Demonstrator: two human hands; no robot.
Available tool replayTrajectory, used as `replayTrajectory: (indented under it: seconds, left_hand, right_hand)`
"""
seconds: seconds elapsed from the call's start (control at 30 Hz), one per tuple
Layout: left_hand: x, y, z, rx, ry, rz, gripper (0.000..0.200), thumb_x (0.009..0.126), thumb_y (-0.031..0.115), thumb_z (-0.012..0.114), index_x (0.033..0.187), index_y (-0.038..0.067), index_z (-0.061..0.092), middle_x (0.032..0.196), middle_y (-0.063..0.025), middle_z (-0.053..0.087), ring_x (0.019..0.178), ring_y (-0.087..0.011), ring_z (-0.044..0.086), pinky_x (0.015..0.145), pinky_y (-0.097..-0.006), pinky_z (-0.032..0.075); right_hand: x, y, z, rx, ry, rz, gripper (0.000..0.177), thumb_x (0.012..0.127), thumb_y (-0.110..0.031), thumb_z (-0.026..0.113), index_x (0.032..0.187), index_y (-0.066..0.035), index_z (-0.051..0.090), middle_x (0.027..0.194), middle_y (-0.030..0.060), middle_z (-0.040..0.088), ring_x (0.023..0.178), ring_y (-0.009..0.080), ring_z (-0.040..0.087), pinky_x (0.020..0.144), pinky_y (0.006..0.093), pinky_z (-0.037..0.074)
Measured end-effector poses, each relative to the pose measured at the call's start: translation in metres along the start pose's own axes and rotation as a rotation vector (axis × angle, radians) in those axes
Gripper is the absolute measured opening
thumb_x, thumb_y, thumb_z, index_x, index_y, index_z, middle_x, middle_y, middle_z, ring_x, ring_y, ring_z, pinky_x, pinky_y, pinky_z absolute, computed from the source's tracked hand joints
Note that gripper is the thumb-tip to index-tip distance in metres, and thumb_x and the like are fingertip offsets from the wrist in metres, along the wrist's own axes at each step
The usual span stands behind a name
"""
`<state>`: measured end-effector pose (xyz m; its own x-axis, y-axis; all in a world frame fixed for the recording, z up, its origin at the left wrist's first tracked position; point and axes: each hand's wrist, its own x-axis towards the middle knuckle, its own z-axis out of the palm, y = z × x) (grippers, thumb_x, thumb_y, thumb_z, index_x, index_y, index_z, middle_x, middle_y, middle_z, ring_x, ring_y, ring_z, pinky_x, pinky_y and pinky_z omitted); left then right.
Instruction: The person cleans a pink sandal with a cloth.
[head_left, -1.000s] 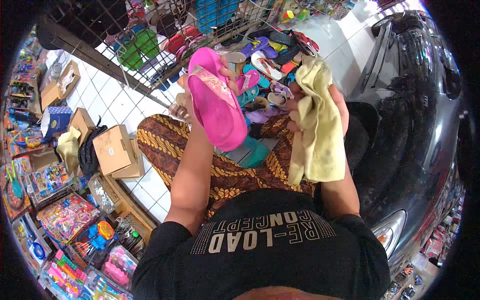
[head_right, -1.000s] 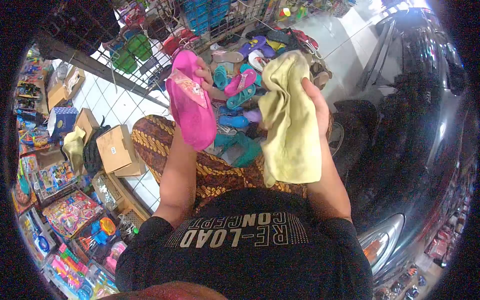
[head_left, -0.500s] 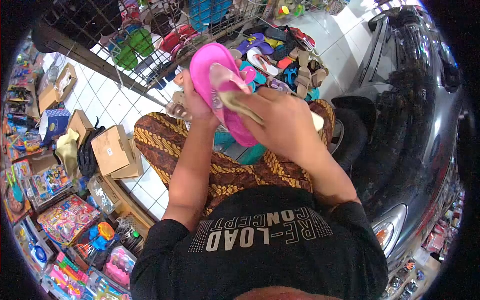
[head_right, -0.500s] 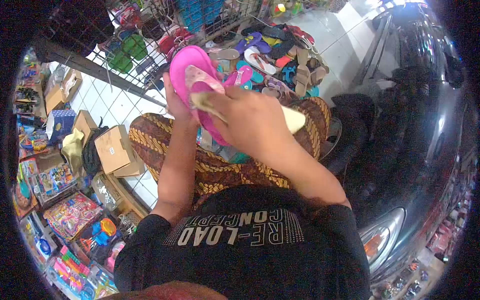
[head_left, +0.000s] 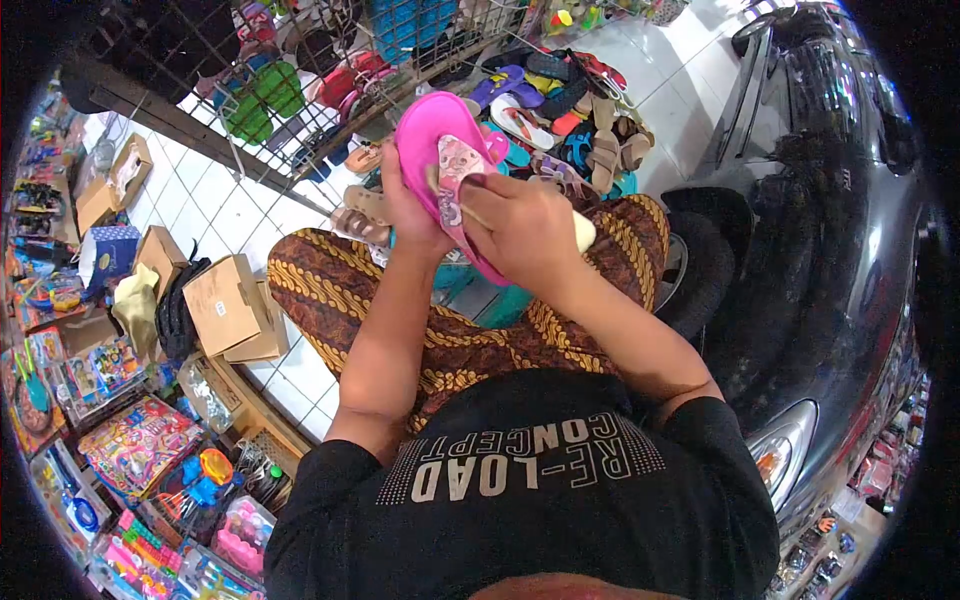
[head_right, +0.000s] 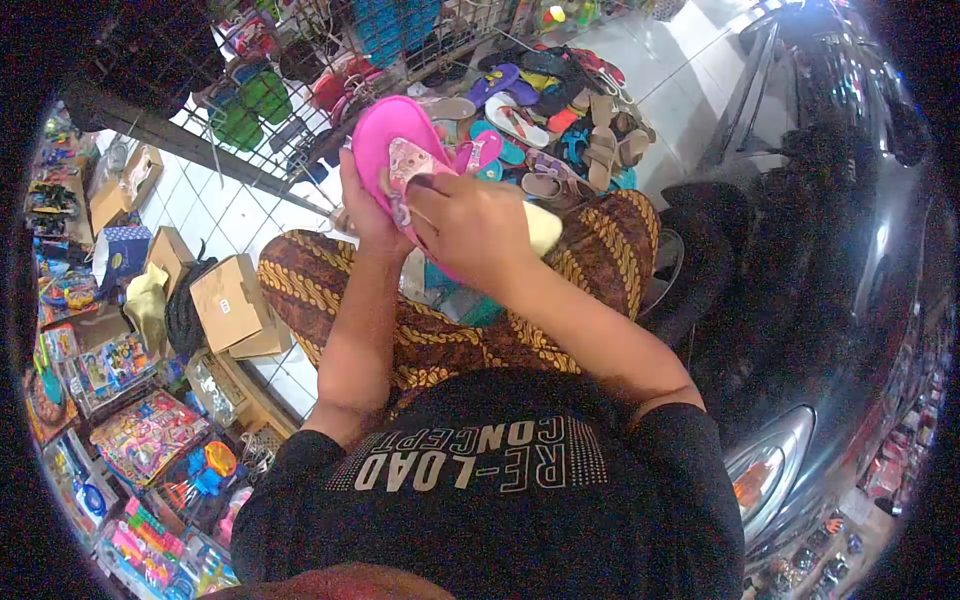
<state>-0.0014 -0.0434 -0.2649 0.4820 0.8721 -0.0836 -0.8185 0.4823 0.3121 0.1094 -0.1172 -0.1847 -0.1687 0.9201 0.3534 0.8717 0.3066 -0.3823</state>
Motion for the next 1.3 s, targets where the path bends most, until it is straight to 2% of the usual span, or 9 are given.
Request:
replayTrajectory:
  seconds: [0.33,0.63,0.73,0.8,0.87,0.9,0.93,1.03,1.3]
  left_hand:
    - [0.002,-0.003,-0.003,0.094,0.137,0.052,0.07,0.099,0.062,0.031,0.131,0.003,0.052,0.116,-0.0146,0.064,0.107,-0.0265,0.064,0.091,-0.0432,0.052]
    - [0.01,0.003,-0.011,0.113,0.157,0.054,0.078,0.098,0.062,0.023,0.137,-0.002,0.046,0.122,-0.0231,0.061,0.108,-0.0369,0.062,0.094,-0.051,0.051]
    - [0.012,0.019,-0.014,0.101,0.174,0.098,0.081,0.097,0.064,0.024,0.137,-0.003,0.045,0.122,-0.0244,0.061,0.108,-0.0373,0.062,0.093,-0.051,0.051]
    - [0.014,0.018,-0.012,-0.005,0.071,0.012,0.082,0.097,0.065,0.027,0.139,-0.004,0.04,0.127,-0.0225,0.056,0.108,-0.035,0.059,0.094,-0.0495,0.05]
    - [0.012,0.019,-0.012,-0.204,-0.091,-0.178,0.081,0.096,0.063,0.032,0.141,-0.004,0.037,0.13,-0.0195,0.052,0.11,-0.033,0.056,0.095,-0.0482,0.049]
    - [0.014,0.018,-0.018,-0.541,-0.248,-0.344,0.083,0.089,0.063,0.05,0.139,-0.003,0.038,0.133,-0.0168,0.05,0.113,-0.0299,0.053,0.1,-0.0496,0.045]
    - [0.016,0.014,-0.027,-0.638,-0.262,-0.363,0.082,0.088,0.06,0.053,0.139,-0.002,0.038,0.133,-0.0162,0.049,0.114,-0.0294,0.052,0.101,-0.0494,0.045]
    - [0.019,0.009,-0.035,-0.824,-0.274,-0.385,0.079,0.085,0.048,0.065,0.142,0.0,0.036,0.137,-0.0149,0.043,0.119,-0.0283,0.048,0.101,-0.0491,0.044]
    - [0.015,0.011,-0.023,-0.646,-0.3,-0.337,0.089,0.087,0.063,0.054,0.143,-0.003,0.034,0.134,-0.0152,0.045,0.116,-0.0276,0.049,0.098,-0.05,0.045]
  right_hand:
    - [0.001,0.019,0.024,-0.009,-0.083,-0.089,0.01,0.083,-0.015,0.061,0.082,-0.006,0.065,0.077,0.0105,0.063,0.061,0.0327,0.065,0.055,0.0428,0.054]
    - [-0.016,0.035,-0.01,0.089,-0.466,-0.148,0.017,0.09,-0.02,0.06,0.097,-0.007,0.068,0.094,0.0118,0.067,0.085,0.0337,0.066,0.071,0.0424,0.055]
    - [-0.033,0.051,-0.015,0.14,-0.467,-0.315,0.021,0.095,-0.022,0.059,0.106,-0.006,0.067,0.095,0.01,0.069,0.086,0.0259,0.069,0.072,0.0368,0.056]
    - [-0.019,0.056,-0.037,0.576,-0.667,0.037,0.028,0.097,-0.027,0.058,0.116,-0.007,0.065,0.092,0.0099,0.071,0.083,0.0222,0.07,0.071,0.036,0.055]
    - [-0.013,0.058,-0.056,1.043,-0.813,0.642,0.035,0.1,-0.029,0.057,0.125,-0.005,0.06,0.096,0.0049,0.069,0.086,0.0153,0.066,0.074,0.0323,0.053]
    - [-0.015,0.058,-0.052,1.281,-0.587,0.655,0.035,0.1,-0.028,0.058,0.128,-0.006,0.057,0.102,0.0047,0.065,0.09,0.0156,0.063,0.078,0.0314,0.052]
    - [-0.015,0.058,-0.047,1.504,-0.343,0.654,0.037,0.099,-0.027,0.058,0.13,-0.008,0.053,0.109,0.0045,0.062,0.095,0.0159,0.061,0.081,0.0306,0.051]
    - [-0.023,0.046,-0.043,1.81,-0.086,0.815,0.042,0.098,-0.029,0.058,0.134,-0.01,0.048,0.122,0.0055,0.057,0.106,0.0155,0.058,0.09,0.0294,0.048]
    - [-0.028,0.03,-0.054,1.845,-0.124,0.989,0.041,0.098,-0.026,0.058,0.135,-0.008,0.051,0.118,0.0087,0.063,0.103,0.0191,0.063,0.088,0.0321,0.051]
